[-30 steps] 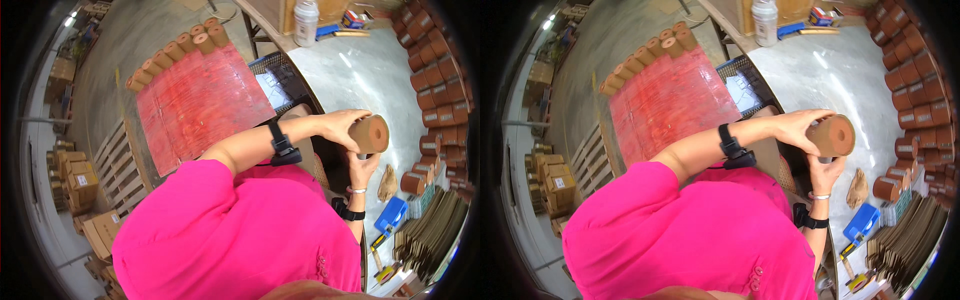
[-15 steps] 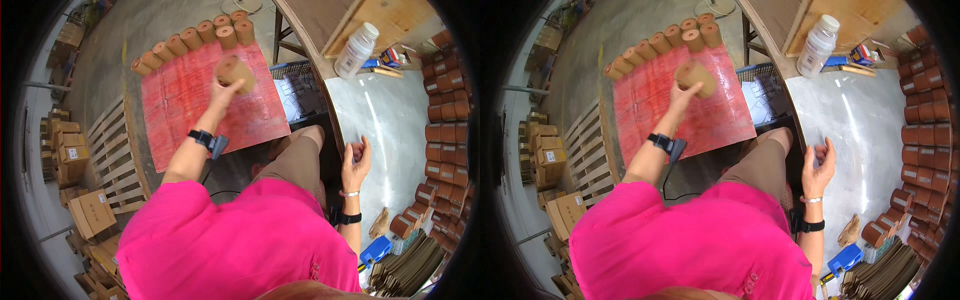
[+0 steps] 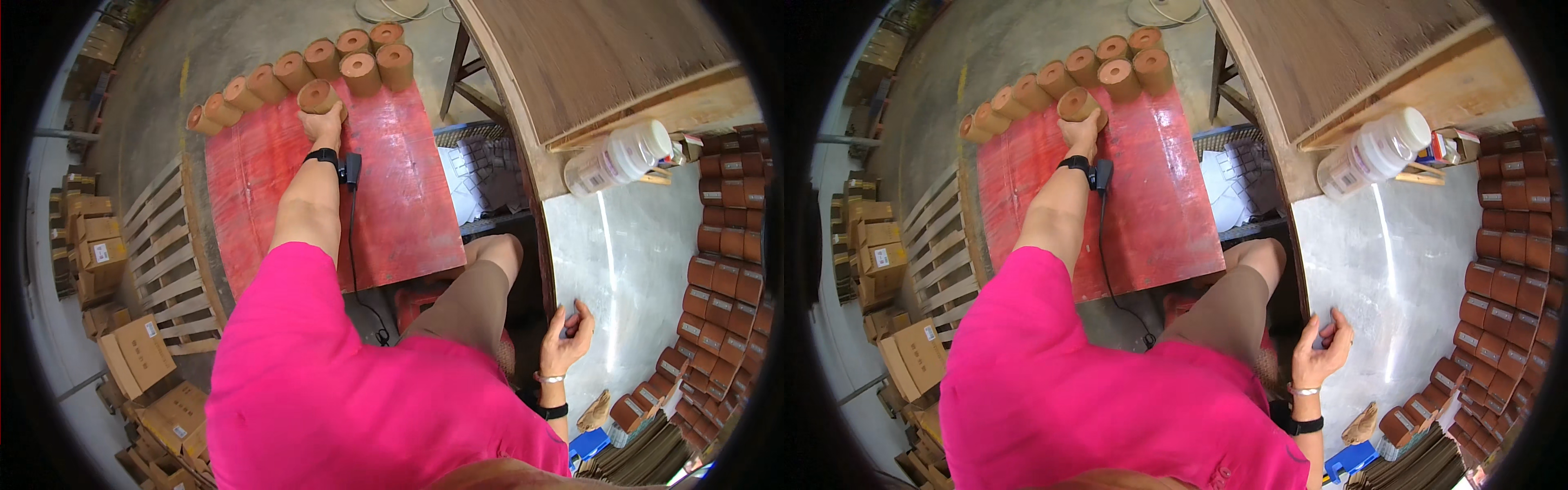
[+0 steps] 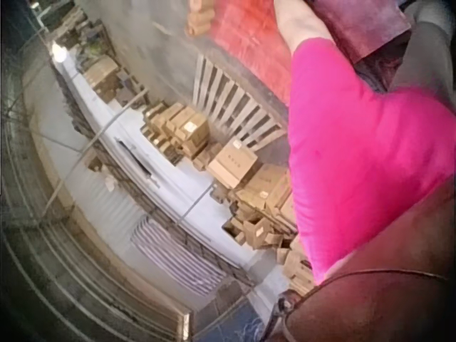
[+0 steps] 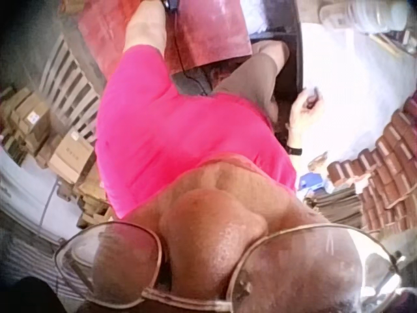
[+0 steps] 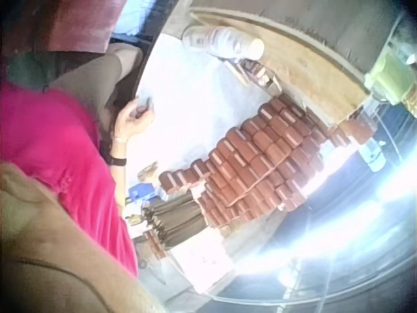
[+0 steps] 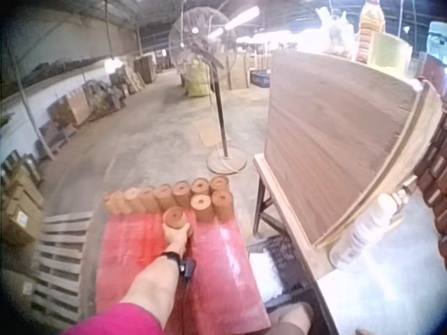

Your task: Wrapping brown cylinders with cardboard sleeves, securing them, and applying green labels.

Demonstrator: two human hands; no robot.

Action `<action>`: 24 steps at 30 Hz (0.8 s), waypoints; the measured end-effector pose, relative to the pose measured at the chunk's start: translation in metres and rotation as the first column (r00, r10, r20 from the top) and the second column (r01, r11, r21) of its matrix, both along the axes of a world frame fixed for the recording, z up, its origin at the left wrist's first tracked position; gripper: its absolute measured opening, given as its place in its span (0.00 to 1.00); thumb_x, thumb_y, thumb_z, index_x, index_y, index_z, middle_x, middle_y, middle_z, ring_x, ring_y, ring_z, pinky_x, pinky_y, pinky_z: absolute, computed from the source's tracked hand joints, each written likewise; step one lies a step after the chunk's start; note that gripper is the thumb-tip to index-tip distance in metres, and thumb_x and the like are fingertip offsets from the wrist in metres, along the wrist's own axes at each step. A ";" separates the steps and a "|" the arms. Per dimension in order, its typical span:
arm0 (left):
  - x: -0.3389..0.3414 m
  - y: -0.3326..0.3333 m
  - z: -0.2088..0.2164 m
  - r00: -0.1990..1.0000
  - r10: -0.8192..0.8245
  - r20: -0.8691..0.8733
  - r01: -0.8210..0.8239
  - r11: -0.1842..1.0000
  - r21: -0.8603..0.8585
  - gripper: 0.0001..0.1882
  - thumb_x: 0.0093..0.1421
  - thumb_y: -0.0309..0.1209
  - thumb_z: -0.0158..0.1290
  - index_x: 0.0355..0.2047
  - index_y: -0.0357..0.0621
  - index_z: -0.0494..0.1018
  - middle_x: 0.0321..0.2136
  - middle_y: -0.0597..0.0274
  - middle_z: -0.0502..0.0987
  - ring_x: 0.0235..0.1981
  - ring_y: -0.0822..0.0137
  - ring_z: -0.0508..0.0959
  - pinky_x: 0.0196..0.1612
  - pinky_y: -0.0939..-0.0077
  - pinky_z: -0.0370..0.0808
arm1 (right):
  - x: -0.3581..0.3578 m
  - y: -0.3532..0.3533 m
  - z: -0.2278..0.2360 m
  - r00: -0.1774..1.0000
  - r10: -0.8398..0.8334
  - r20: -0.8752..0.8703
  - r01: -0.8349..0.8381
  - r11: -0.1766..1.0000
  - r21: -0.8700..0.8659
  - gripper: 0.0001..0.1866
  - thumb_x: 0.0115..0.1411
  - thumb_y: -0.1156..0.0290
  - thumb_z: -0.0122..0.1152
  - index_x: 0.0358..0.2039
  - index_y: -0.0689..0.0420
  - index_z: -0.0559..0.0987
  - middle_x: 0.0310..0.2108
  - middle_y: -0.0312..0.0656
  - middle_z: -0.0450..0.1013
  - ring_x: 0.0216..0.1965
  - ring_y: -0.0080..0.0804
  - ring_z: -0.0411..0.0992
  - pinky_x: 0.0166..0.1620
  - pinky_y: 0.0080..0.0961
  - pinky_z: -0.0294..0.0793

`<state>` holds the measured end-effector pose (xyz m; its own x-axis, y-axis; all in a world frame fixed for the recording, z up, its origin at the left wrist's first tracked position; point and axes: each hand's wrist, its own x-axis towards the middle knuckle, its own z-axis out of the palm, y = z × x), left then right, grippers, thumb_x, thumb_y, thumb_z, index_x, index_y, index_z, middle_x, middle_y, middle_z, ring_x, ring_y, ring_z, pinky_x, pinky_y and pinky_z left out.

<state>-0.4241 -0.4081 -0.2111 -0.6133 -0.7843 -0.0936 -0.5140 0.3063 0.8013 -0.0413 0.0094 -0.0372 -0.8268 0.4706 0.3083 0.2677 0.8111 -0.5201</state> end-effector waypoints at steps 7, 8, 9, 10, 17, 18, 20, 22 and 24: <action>-0.039 0.003 -0.008 1.000 0.009 -0.027 -0.010 1.000 -0.010 0.46 0.40 0.40 0.74 0.55 0.37 0.61 0.52 0.41 0.72 0.54 0.42 0.74 0.57 0.52 0.72 | 0.001 0.000 0.003 0.999 0.008 0.033 -0.009 1.000 0.017 0.15 0.58 0.75 0.65 0.45 0.65 0.77 0.23 0.36 0.60 0.23 0.26 0.55 0.27 0.25 0.55; -0.042 0.004 -0.010 1.000 0.009 -0.026 -0.009 1.000 -0.009 0.46 0.40 0.40 0.74 0.55 0.37 0.61 0.52 0.41 0.72 0.54 0.42 0.74 0.57 0.52 0.72 | 0.002 0.000 0.002 0.999 0.012 0.036 -0.012 1.000 0.017 0.15 0.58 0.75 0.65 0.45 0.65 0.77 0.23 0.36 0.60 0.23 0.27 0.55 0.27 0.26 0.55; -0.046 0.006 -0.014 0.999 0.008 -0.052 -0.007 1.000 0.007 0.46 0.41 0.37 0.74 0.56 0.37 0.60 0.53 0.41 0.71 0.55 0.43 0.73 0.58 0.53 0.71 | 0.002 0.001 0.001 0.999 0.015 0.038 -0.016 1.000 0.018 0.15 0.58 0.75 0.65 0.45 0.65 0.76 0.23 0.36 0.59 0.24 0.27 0.55 0.27 0.26 0.54; -0.049 0.007 -0.017 0.997 0.006 -0.078 -0.004 1.000 0.022 0.46 0.42 0.35 0.74 0.57 0.36 0.60 0.54 0.41 0.71 0.56 0.44 0.73 0.59 0.54 0.71 | 0.002 0.001 0.002 0.999 0.014 0.039 -0.014 1.000 0.017 0.15 0.58 0.75 0.65 0.45 0.65 0.76 0.23 0.36 0.59 0.24 0.27 0.55 0.27 0.26 0.54; -0.066 0.000 -0.027 0.991 -0.032 -0.127 0.047 0.992 0.117 0.46 0.44 0.30 0.73 0.60 0.35 0.59 0.57 0.42 0.69 0.57 0.48 0.72 0.60 0.58 0.70 | -0.001 -0.001 0.003 0.999 0.019 0.048 -0.020 1.000 0.017 0.15 0.58 0.74 0.65 0.45 0.65 0.76 0.23 0.37 0.58 0.24 0.30 0.55 0.28 0.28 0.55; -0.063 -0.001 -0.025 0.978 -0.079 -0.192 0.122 0.968 0.221 0.46 0.44 0.30 0.72 0.60 0.35 0.59 0.57 0.43 0.69 0.58 0.49 0.72 0.60 0.59 0.70 | -0.001 -0.001 0.005 0.999 0.021 0.048 -0.022 1.000 0.019 0.15 0.58 0.74 0.65 0.44 0.65 0.76 0.23 0.37 0.58 0.24 0.31 0.55 0.28 0.29 0.56; -0.063 -0.044 -0.034 0.952 -0.180 -0.246 0.260 0.900 0.349 0.45 0.45 0.29 0.70 0.61 0.34 0.59 0.57 0.46 0.71 0.57 0.54 0.73 0.58 0.60 0.71 | -0.001 -0.003 0.005 0.998 0.055 0.025 -0.055 0.998 -0.002 0.15 0.57 0.74 0.65 0.44 0.65 0.77 0.22 0.38 0.58 0.24 0.32 0.56 0.29 0.30 0.56; -0.030 -0.032 -0.041 0.893 -0.353 -0.280 0.420 0.877 0.232 0.37 0.52 0.31 0.65 0.60 0.40 0.61 0.47 0.51 0.77 0.47 0.55 0.78 0.48 0.58 0.77 | -0.002 -0.001 0.003 0.999 0.052 -0.010 -0.052 0.999 0.006 0.14 0.57 0.74 0.65 0.43 0.64 0.77 0.22 0.38 0.58 0.24 0.33 0.56 0.29 0.31 0.57; 0.040 0.023 0.001 0.841 -0.524 -0.138 0.510 0.681 0.526 0.24 0.62 0.31 0.57 0.56 0.49 0.61 0.30 0.61 0.74 0.26 0.65 0.76 0.27 0.65 0.76 | 0.000 0.000 0.002 0.999 0.047 -0.003 -0.047 0.999 0.026 0.13 0.55 0.74 0.66 0.41 0.63 0.77 0.22 0.39 0.59 0.25 0.35 0.58 0.30 0.33 0.58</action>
